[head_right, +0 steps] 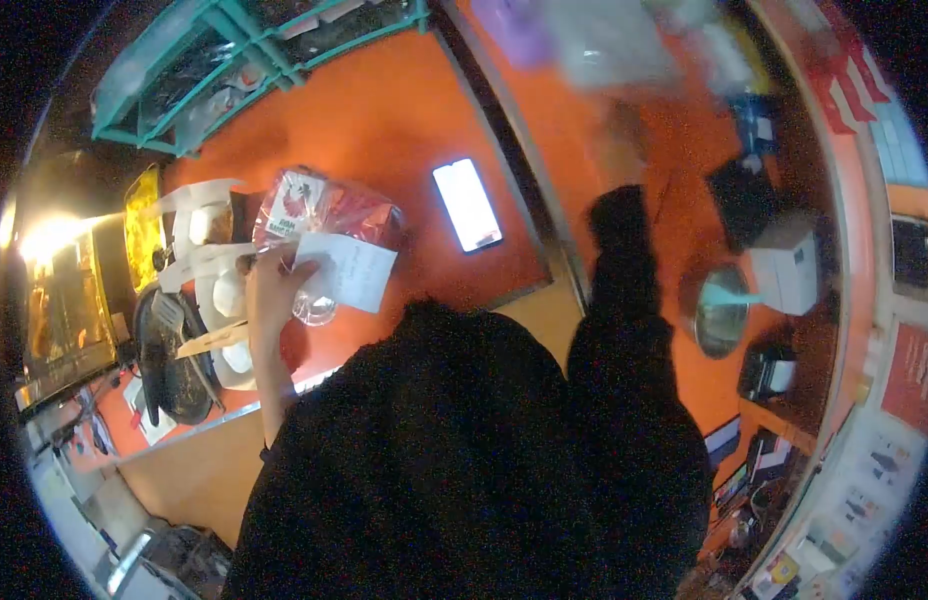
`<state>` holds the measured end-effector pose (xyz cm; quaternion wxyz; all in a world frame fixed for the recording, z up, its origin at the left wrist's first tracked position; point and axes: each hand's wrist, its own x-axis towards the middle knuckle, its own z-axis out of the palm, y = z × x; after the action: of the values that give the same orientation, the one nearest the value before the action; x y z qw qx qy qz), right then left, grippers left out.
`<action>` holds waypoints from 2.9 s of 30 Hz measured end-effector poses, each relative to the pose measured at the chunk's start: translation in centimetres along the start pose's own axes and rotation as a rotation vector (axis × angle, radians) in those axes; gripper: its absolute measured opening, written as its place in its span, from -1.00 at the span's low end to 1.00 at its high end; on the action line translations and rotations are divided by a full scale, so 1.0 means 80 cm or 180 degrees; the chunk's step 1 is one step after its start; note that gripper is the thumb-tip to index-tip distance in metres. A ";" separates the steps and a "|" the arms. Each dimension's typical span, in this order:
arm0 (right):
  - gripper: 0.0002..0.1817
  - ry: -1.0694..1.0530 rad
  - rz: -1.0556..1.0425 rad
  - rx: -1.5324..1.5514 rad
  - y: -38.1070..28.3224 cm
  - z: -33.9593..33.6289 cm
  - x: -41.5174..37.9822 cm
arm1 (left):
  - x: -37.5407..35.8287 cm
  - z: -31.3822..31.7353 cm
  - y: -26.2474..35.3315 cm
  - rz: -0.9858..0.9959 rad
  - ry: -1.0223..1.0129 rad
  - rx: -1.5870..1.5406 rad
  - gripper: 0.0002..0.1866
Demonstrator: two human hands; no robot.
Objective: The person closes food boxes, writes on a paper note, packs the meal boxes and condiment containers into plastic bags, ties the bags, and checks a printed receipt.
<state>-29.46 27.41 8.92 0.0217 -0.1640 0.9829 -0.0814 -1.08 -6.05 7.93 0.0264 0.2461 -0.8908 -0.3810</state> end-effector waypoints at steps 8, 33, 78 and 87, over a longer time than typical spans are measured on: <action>-0.63 -0.1776 0.0328 0.0116 0.051 0.038 0.047 | -0.005 -0.001 -0.006 0.0171 0.0024 -0.0547 -0.73; -0.51 -0.2397 -0.2623 0.2414 -0.328 0.058 -0.080 | -0.027 0.028 0.000 0.0277 0.1401 -0.0890 -0.78; -0.41 -0.1409 -0.3396 0.2216 -0.352 0.073 -0.083 | -0.026 0.075 -0.030 0.0273 0.1365 -0.3218 -0.88; -0.42 -0.0936 -0.3449 0.2270 -0.352 0.096 -0.086 | -0.037 0.056 -0.014 0.0943 0.1678 -0.0615 -0.73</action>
<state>-13.48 2.22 6.11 0.1645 -0.6271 0.6611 -0.3777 0.95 -2.33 4.39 0.3348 0.2004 -0.8392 -0.3789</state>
